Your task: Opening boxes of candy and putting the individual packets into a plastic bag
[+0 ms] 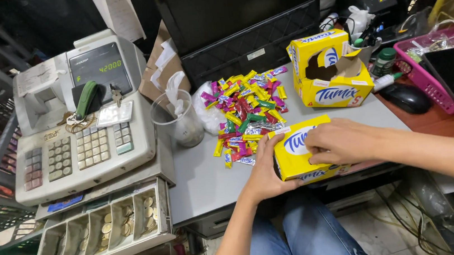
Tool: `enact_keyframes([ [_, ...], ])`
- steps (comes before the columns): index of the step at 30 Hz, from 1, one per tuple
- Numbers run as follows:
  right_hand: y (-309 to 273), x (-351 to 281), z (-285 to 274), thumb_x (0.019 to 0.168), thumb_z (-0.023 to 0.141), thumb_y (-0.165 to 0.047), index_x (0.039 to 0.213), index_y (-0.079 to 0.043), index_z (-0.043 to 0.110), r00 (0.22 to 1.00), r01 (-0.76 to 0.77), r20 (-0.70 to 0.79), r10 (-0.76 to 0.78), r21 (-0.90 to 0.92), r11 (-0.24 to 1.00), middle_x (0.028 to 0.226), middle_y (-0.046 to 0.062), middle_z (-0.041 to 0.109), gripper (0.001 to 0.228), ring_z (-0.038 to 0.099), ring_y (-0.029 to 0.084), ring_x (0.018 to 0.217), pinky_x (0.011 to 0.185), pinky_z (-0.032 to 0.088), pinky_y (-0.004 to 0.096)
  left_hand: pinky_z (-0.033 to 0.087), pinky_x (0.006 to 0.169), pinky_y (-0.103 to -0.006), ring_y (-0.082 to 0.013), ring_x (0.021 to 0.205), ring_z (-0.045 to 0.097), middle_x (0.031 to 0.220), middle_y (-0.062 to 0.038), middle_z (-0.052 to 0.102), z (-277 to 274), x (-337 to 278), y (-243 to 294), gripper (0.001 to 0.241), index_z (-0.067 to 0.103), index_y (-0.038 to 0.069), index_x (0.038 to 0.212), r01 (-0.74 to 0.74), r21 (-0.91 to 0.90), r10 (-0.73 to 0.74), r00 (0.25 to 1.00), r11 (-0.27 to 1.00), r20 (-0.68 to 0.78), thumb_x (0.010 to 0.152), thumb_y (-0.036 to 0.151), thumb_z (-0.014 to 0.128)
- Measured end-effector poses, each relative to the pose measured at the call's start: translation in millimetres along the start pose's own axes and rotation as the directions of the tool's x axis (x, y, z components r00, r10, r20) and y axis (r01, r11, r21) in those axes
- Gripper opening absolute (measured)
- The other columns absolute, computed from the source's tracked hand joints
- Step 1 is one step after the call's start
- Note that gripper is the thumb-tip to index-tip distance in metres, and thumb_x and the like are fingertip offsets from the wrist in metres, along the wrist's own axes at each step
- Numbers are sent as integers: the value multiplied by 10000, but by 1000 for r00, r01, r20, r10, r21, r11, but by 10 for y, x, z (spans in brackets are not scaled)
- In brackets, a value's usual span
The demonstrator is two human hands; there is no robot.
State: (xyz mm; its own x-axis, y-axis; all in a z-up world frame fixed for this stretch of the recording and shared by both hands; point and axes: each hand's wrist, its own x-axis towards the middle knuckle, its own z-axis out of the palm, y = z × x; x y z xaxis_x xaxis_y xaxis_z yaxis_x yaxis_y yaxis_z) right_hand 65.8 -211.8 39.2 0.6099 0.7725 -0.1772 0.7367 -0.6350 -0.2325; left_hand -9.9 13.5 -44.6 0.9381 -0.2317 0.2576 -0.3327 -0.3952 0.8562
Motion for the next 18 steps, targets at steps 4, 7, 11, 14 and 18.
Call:
enact_keyframes([
  [4, -1, 147, 305, 964, 585, -272, 872, -253, 606, 997, 72, 59, -58, -264, 962, 769, -49, 666, 97, 715, 194, 746, 716, 523, 351, 276, 1211, -579, -485, 1436, 359, 1502, -269, 336, 6, -1, -10, 1103, 410, 145, 1463, -2, 8, 2, 1000, 1000, 1, 518, 403, 916],
  [7, -21, 146, 327, 933, 575, -300, 987, -218, 618, 969, 227, 55, -241, -587, 777, 917, 21, 705, 108, 706, 269, 891, 743, 490, 442, 246, 1225, -576, -484, 1457, 332, 1493, -256, 340, 15, 22, -12, 1111, 418, 151, 1471, 24, 0, -24, 1000, 1000, -9, 512, 419, 911],
  [11, 81, 170, 334, 927, 513, -288, 999, -189, 627, 963, 157, -70, -260, -637, 754, 922, 55, 708, 167, 710, 288, 904, 758, 470, 440, 232, 1229, -575, -498, 1460, 321, 1458, -264, 359, 39, 91, -56, 1112, 434, 137, 1463, 20, -38, -23, 997, 999, -69, 506, 428, 918],
  [14, 182, 229, 371, 900, 541, -297, 955, -177, 640, 938, 111, -172, -302, -677, 728, 882, 60, 708, 165, 708, 289, 871, 742, 459, 439, 214, 1235, -572, -493, 1472, 296, 1463, -255, 346, 78, 134, -150, 1103, 434, 145, 1463, 15, -25, -18, 995, 1000, -100, 511, 424, 916],
  [18, 268, 295, 409, 879, 574, -302, 937, -193, 676, 939, 23, -239, -246, -672, 740, 900, 35, 723, 160, 721, 271, 862, 723, 466, 431, 226, 1231, -563, -483, 1454, 324, 1469, -242, 336, 103, 199, -152, 1102, 429, 163, 1464, 35, 22, -32, 991, 999, -128, 511, 438, 910],
])
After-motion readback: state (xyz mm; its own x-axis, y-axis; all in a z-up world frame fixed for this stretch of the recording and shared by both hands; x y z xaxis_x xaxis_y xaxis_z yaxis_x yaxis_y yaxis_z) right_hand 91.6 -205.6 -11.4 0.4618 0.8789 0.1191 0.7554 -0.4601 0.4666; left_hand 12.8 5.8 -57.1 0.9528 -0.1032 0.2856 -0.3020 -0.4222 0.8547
